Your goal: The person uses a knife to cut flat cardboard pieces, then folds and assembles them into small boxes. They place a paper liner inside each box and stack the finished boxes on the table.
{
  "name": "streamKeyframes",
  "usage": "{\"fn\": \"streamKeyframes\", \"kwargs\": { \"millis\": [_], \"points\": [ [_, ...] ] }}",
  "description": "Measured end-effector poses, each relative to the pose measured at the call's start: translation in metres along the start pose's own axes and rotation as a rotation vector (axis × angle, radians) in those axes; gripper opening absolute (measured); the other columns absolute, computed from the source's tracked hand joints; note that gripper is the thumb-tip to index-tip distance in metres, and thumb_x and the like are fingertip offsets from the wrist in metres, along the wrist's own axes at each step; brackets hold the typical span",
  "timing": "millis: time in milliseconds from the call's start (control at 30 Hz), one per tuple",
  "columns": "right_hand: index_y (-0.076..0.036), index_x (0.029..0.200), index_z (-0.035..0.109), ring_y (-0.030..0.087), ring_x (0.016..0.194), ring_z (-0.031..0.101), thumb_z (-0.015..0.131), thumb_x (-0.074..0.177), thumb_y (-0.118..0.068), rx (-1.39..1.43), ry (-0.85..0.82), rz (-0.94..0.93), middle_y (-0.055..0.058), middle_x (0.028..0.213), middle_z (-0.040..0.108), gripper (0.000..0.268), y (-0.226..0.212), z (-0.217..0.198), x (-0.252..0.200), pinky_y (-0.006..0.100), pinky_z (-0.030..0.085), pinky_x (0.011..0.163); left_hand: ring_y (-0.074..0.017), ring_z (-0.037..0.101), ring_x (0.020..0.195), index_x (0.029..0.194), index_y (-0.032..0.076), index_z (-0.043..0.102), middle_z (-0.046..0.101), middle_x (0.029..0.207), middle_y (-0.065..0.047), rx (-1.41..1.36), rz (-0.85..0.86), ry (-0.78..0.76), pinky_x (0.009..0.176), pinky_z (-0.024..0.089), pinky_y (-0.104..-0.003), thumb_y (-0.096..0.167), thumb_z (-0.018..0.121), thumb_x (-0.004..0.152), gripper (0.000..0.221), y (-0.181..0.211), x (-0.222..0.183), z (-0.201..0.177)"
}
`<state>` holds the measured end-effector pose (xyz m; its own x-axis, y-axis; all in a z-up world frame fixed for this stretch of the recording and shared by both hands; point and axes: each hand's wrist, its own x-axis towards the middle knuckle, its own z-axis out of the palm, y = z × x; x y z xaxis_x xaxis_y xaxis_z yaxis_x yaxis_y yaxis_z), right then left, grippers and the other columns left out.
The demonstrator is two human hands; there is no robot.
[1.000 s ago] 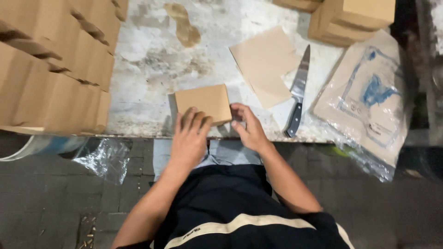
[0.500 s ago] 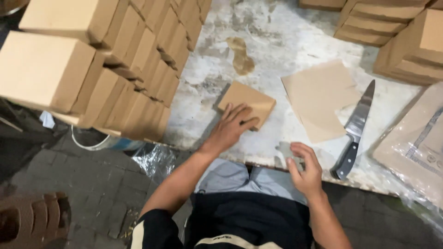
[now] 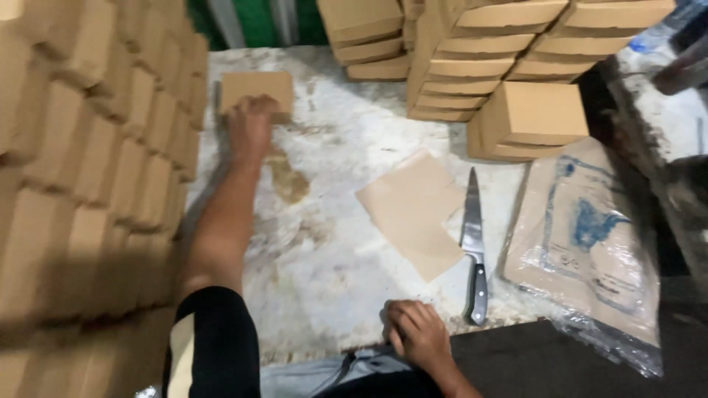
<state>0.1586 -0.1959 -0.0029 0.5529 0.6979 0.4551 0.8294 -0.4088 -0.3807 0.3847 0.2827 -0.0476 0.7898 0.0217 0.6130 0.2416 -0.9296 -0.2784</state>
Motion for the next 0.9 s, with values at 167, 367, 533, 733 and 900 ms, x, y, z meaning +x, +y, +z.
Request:
{"fn": "streamKeyframes", "kwargs": {
  "millis": [167,367,533,733,900],
  "points": [
    [-0.01,0.104,0.065,0.025,0.092,0.066,0.058,0.093,-0.021,0.026,-0.028,0.114,0.007,0.109,0.069,0.017,-0.001,0.006,0.002,0.037,0.049,0.074,-0.0222,0.06,0.101,0.102,0.019,0.072,0.07,0.108,0.002,-0.22,-0.03,0.151,0.076,0.041,-0.04,0.016,0.057,0.085,0.023,-0.034,0.035,0.061],
    [-0.021,0.087,0.069,0.012,0.079,0.068,0.056,0.084,-0.015,-0.083,0.153,0.092,-0.005,0.098,0.072,0.014,-0.011,0.021,0.03,0.026,0.049,0.067,-0.0174,0.061,0.089,0.091,0.028,0.069,0.069,0.096,0.01,-0.087,-0.087,0.172,0.067,0.041,-0.04,0.026,0.056,0.083,0.015,-0.065,0.057,0.103],
    [-0.025,0.082,0.068,0.01,0.078,0.067,0.069,0.077,-0.012,-0.169,0.201,0.225,-0.012,0.098,0.07,0.014,-0.003,0.039,0.015,0.029,0.049,0.063,-0.0255,0.062,0.097,0.1,0.016,0.073,0.071,0.105,-0.001,-0.214,-0.092,0.055,0.07,0.043,-0.045,0.004,0.063,0.076,0.029,-0.067,0.063,0.112],
    [-0.018,0.095,0.071,0.017,0.086,0.069,0.063,0.086,-0.02,-0.049,0.129,0.075,-0.001,0.104,0.072,0.012,0.013,0.012,0.022,0.027,0.053,0.075,-0.0285,0.06,0.088,0.097,0.02,0.068,0.064,0.094,-0.004,-0.028,-0.071,-0.078,0.07,0.044,-0.045,0.011,0.061,0.078,0.023,0.005,0.108,0.034],
    [-0.009,0.11,0.065,0.029,0.096,0.064,0.054,0.1,-0.022,0.126,-0.04,0.036,0.008,0.112,0.066,0.02,0.021,-0.009,0.016,0.039,0.051,0.079,-0.0318,0.055,0.064,0.074,0.013,0.056,0.058,0.073,-0.008,-0.822,0.587,0.332,0.051,0.039,-0.045,0.017,0.061,0.098,0.025,0.163,0.125,-0.101]
  ]
}}
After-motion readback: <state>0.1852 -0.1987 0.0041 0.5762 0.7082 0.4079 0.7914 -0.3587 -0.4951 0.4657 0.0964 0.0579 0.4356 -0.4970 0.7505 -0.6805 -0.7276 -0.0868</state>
